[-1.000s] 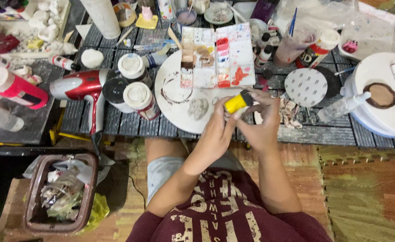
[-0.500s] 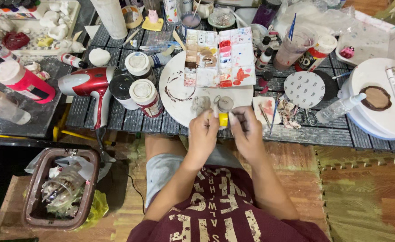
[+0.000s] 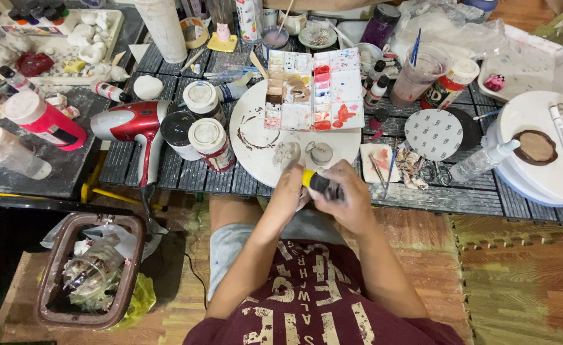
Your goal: The person smooths a small clay figurine with a wooden stick, then opens a paint palette and selects colors. They mix paints on a paper and apply paint to the figurine using a brush. The person handles paint jars and a palette throughout the process.
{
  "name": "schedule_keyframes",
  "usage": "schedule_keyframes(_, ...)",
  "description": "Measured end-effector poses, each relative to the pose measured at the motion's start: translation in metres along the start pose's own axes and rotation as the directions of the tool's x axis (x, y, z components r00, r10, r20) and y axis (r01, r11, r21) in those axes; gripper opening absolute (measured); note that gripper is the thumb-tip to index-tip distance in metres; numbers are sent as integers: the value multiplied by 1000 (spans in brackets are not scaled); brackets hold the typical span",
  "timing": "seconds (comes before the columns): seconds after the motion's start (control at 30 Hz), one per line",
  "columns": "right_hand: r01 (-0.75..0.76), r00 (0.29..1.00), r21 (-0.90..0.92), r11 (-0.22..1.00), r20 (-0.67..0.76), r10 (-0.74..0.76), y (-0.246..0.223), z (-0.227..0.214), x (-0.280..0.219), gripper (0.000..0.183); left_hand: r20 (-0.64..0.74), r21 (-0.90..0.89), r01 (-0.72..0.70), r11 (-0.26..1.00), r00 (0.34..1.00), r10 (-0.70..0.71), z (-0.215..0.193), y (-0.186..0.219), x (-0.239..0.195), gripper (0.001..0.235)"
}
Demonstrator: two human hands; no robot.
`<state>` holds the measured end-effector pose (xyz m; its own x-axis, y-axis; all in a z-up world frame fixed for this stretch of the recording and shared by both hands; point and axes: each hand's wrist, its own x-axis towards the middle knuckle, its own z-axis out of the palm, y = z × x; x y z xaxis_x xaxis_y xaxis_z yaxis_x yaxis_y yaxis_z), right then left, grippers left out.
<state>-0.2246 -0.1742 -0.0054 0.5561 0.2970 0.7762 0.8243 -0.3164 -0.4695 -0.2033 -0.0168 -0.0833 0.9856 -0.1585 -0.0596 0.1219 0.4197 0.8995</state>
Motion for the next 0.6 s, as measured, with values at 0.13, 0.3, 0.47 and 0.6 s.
schedule_keyframes(0.13,-180,979,-47,983,91,184,-3,-16,7,46,-45,175,-104,979,993,114,4,15,-6,43)
schedule_keyframes(0.3,-564,819,-7,826,121,561,-8,-18,4,27,-89,632,-219,743,932,351,22,42,-24,42)
schedule_keyframes(0.47,-135,979,24,991,159,129,-5,-22,4,35,-124,414,-41,909,987,100,20,52,-24,52)
schedule_keyframes(0.6,-503,855,89,860,198,479,-6,-17,6,58,-123,464,-55,884,984,126,19,51,-27,44)
